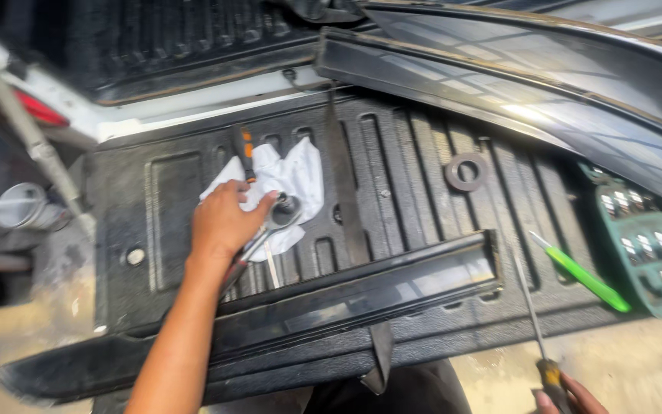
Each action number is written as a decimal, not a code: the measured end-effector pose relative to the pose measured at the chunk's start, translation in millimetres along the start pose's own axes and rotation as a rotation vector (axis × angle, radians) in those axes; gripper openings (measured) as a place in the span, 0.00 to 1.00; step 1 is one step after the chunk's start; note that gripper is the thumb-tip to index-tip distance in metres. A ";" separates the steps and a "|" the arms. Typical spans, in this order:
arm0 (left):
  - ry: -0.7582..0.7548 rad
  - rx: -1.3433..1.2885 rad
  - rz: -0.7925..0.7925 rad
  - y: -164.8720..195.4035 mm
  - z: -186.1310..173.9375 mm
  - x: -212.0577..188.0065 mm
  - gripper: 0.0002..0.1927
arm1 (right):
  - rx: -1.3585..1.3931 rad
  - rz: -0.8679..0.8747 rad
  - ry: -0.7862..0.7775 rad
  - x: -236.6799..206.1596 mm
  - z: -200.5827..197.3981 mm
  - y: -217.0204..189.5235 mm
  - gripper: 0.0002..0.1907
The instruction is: The person uses a flathead screwdriver to scrape and pry along the edges of a black plastic trim piece placed on a truck bed liner. They repeatedly reposition the trim and work along different edges to remove material or separate layers.
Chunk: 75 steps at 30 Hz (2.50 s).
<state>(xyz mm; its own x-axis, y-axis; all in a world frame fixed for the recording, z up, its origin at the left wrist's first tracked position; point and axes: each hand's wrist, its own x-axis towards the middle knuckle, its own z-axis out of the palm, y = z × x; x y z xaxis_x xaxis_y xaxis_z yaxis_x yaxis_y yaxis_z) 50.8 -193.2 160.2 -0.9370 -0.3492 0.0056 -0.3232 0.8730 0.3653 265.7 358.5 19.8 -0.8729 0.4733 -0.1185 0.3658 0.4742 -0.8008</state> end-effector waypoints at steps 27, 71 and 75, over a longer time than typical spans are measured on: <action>-0.153 -0.075 0.774 219.1 47.2 -95.5 0.37 | -0.266 -0.218 0.265 -93.2 10.9 1.7 0.22; -0.183 -0.237 0.800 233.4 124.9 -79.2 0.44 | -0.330 -0.245 0.317 -113.3 51.5 -17.1 0.24; -0.181 -0.231 0.831 231.8 130.1 -79.0 0.43 | -0.348 -0.193 0.287 -107.9 47.4 -56.6 0.24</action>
<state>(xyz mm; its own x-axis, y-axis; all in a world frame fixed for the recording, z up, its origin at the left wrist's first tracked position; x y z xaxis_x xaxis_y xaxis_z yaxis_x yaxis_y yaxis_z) 32.7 81.0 123.4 -0.8699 0.4451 0.2126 0.4892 0.7229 0.4880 323.8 245.3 50.1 -0.8290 0.5146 0.2191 0.3347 0.7703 -0.5428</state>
